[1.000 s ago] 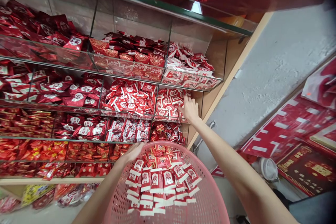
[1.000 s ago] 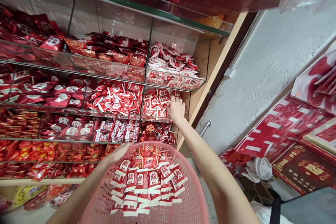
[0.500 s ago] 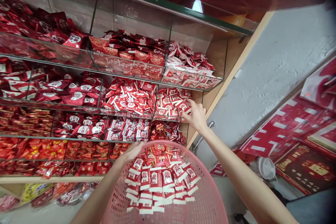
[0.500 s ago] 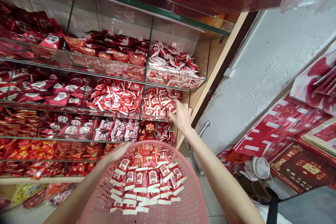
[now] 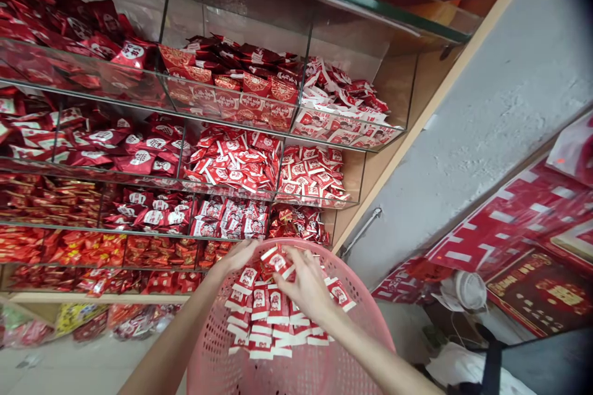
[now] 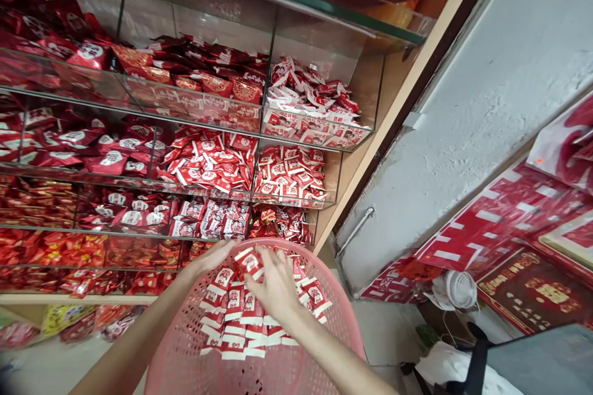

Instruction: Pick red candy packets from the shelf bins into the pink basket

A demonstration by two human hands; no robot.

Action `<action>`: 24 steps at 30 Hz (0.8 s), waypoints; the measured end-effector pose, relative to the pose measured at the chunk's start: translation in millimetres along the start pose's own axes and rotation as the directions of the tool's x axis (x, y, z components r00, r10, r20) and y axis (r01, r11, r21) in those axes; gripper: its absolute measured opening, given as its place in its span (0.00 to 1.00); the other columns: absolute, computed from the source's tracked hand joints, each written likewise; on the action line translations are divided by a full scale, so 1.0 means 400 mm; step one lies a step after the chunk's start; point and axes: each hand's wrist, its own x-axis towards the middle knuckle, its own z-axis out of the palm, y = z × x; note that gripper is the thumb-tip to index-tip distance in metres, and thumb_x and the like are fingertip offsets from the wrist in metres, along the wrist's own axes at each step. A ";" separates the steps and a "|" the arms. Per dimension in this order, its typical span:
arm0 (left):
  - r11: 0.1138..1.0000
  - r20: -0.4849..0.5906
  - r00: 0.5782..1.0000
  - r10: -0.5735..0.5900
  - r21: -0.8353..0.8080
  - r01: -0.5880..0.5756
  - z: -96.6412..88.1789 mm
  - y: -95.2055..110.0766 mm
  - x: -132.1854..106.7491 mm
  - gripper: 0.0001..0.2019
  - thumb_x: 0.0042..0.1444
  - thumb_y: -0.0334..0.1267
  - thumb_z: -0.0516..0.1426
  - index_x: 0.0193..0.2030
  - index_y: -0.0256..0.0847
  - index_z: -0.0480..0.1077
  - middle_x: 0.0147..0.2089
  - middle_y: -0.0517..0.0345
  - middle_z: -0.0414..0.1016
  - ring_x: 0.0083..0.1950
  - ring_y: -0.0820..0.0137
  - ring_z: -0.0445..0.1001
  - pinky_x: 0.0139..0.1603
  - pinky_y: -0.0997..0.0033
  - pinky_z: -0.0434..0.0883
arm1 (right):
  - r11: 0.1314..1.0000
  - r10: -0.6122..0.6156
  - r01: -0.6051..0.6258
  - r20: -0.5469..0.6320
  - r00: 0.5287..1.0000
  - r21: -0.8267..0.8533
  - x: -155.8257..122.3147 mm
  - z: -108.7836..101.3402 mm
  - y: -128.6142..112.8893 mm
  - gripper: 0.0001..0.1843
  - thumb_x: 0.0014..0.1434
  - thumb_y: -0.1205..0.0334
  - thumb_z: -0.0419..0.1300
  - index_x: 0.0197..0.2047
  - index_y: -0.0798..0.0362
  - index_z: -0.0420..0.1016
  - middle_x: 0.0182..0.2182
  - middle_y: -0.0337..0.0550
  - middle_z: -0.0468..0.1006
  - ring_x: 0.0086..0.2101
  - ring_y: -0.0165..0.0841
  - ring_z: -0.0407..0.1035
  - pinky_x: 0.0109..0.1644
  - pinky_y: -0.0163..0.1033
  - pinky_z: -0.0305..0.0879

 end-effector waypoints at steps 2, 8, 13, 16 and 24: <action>0.999 -0.019 1.000 0.004 0.033 -0.004 0.000 -0.004 0.003 0.32 0.52 0.60 0.46 0.50 0.37 0.72 0.54 0.47 0.73 0.55 0.55 0.68 0.53 0.61 0.63 | 0.997 -0.022 0.026 0.067 0.998 -0.067 -0.031 0.041 -0.007 0.25 0.54 0.58 0.57 0.56 0.50 0.62 0.46 0.45 0.73 0.44 0.42 0.63 0.47 0.46 0.59; 0.998 -0.042 0.999 -0.009 0.067 0.012 -0.002 -0.006 0.001 0.33 0.51 0.61 0.45 0.49 0.37 0.72 0.55 0.46 0.71 0.56 0.53 0.66 0.54 0.60 0.61 | 0.976 -0.009 0.042 0.155 0.988 -0.215 -0.080 0.093 -0.022 0.25 0.55 0.56 0.57 0.55 0.53 0.64 0.43 0.49 0.73 0.45 0.45 0.63 0.48 0.48 0.60; 0.995 -0.028 1.000 -0.003 0.102 0.006 0.000 0.005 -0.006 0.32 0.52 0.62 0.43 0.46 0.38 0.73 0.50 0.49 0.75 0.51 0.55 0.70 0.52 0.59 0.63 | 0.943 -0.009 0.063 0.165 0.986 -0.327 -0.083 0.126 -0.038 0.21 0.55 0.55 0.56 0.50 0.56 0.68 0.40 0.52 0.73 0.44 0.46 0.65 0.48 0.49 0.60; 0.993 -0.040 0.999 0.016 0.117 -0.011 -0.001 0.006 -0.005 0.31 0.52 0.61 0.43 0.46 0.39 0.73 0.51 0.49 0.75 0.51 0.55 0.70 0.52 0.60 0.63 | 0.932 -0.013 0.076 0.175 0.984 -0.356 -0.076 0.146 -0.047 0.16 0.56 0.52 0.55 0.43 0.55 0.70 0.37 0.51 0.73 0.41 0.44 0.67 0.46 0.48 0.61; 0.990 -0.002 0.999 0.035 0.138 -0.035 -0.006 0.000 0.002 0.30 0.53 0.59 0.43 0.45 0.40 0.73 0.51 0.48 0.74 0.52 0.55 0.68 0.53 0.59 0.61 | 0.886 -0.035 0.121 0.195 0.980 -0.448 -0.040 0.176 -0.067 0.25 0.57 0.42 0.52 0.41 0.57 0.69 0.35 0.53 0.74 0.37 0.43 0.69 0.44 0.48 0.61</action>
